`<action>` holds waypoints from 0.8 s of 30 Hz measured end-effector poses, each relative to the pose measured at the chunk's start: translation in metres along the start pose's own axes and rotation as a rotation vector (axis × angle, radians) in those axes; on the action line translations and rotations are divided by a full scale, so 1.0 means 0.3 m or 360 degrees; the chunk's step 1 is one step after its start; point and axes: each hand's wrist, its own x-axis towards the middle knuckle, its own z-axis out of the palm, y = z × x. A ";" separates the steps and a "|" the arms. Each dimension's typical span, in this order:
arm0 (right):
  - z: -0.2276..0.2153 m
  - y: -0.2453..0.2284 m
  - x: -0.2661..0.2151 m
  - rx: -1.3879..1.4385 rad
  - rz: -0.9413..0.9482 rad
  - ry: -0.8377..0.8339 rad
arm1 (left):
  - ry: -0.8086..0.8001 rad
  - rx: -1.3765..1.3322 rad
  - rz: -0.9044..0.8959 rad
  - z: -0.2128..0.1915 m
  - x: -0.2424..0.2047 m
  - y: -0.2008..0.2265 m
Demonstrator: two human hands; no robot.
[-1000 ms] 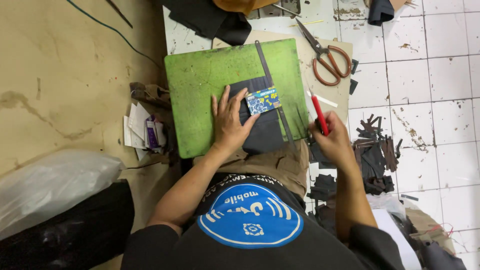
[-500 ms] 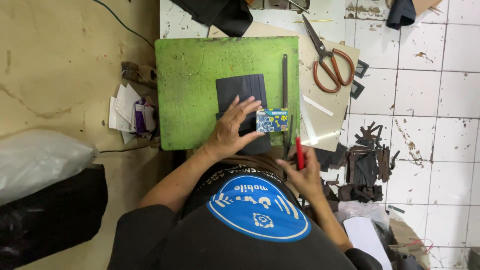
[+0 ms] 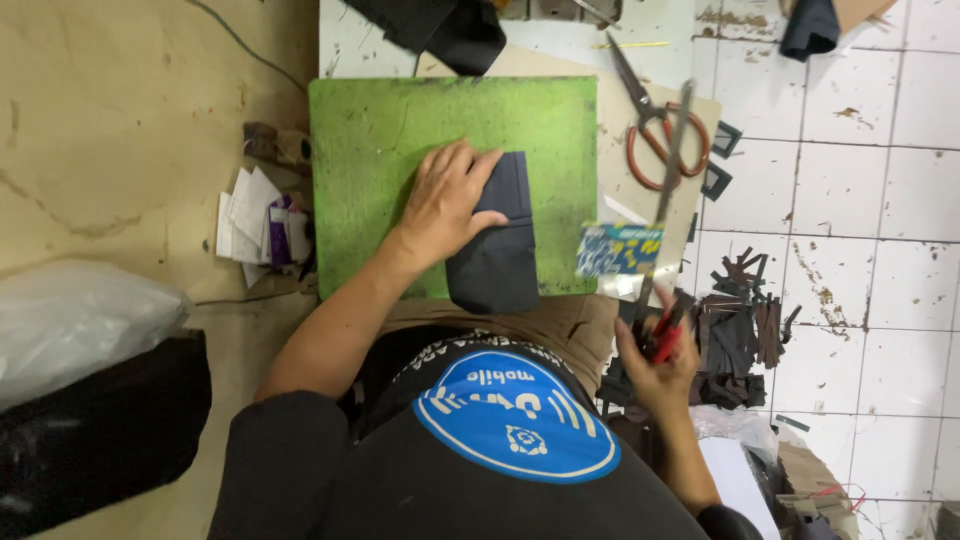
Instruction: Crafting a leather wallet by measuring, cutting, and assembling leather pieces on a cutting mat.
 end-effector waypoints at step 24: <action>0.044 -0.219 0.109 -0.0229 -0.0098 -0.0439 | 0.0769 -0.1750 -0.0503 -0.403 -0.332 0.007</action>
